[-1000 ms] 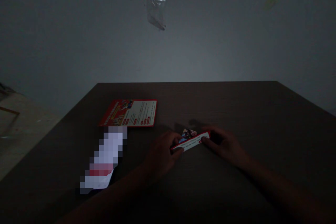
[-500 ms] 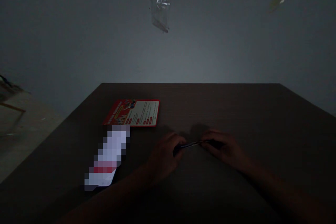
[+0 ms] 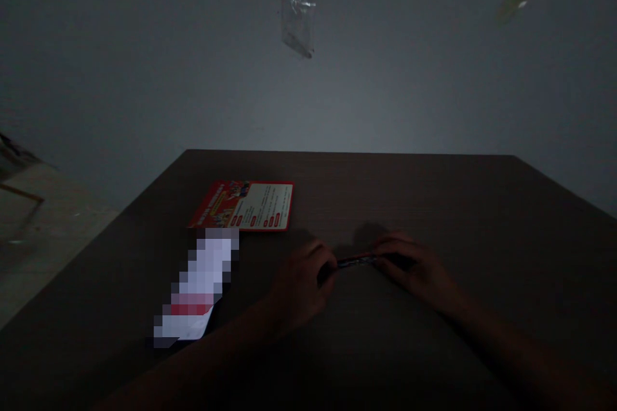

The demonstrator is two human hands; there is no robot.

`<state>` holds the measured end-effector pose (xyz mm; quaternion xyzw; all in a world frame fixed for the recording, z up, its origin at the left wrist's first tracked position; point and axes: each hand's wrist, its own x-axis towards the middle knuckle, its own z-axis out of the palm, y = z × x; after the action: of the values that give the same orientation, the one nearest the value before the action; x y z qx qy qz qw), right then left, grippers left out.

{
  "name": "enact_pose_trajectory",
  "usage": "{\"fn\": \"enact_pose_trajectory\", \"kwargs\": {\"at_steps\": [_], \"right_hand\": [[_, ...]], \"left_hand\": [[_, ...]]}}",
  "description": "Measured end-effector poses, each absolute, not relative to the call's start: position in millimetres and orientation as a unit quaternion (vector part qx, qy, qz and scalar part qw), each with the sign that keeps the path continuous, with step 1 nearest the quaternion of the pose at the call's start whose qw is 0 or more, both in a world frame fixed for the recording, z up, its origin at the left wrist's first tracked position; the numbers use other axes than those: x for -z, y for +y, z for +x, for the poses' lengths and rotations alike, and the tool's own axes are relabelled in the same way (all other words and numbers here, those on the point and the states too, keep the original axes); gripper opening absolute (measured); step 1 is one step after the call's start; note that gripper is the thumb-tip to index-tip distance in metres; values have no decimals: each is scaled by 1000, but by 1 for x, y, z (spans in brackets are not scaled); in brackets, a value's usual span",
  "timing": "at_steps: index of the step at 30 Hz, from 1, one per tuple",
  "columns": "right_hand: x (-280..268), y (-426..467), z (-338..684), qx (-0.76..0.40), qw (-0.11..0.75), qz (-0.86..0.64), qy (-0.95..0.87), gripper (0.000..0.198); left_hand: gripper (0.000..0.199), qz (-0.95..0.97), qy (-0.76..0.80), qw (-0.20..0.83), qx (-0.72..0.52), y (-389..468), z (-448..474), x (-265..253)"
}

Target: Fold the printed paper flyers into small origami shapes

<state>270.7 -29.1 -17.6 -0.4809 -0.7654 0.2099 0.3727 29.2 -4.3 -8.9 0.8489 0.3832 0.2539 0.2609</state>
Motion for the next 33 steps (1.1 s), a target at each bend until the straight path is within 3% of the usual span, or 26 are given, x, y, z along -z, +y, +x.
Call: {"fn": "enact_pose_trajectory", "kwargs": {"at_steps": [8,18,23,33], "right_hand": [[20,-28,274,-181,371,-489,-769,11],[-1,-45,261,-52,364,-393,-843,30],[-4,-49,253,-69,329,-355,-872,35],[4,-43,256,-133,205,-357,-902,27]], "left_hand": [[16,856,405,223,-232,-4,29,11],[27,890,353,188,-220,-4,27,11],[25,897,341,183,-213,-3,28,9],[18,909,315,191,-196,-3,28,9]]}}
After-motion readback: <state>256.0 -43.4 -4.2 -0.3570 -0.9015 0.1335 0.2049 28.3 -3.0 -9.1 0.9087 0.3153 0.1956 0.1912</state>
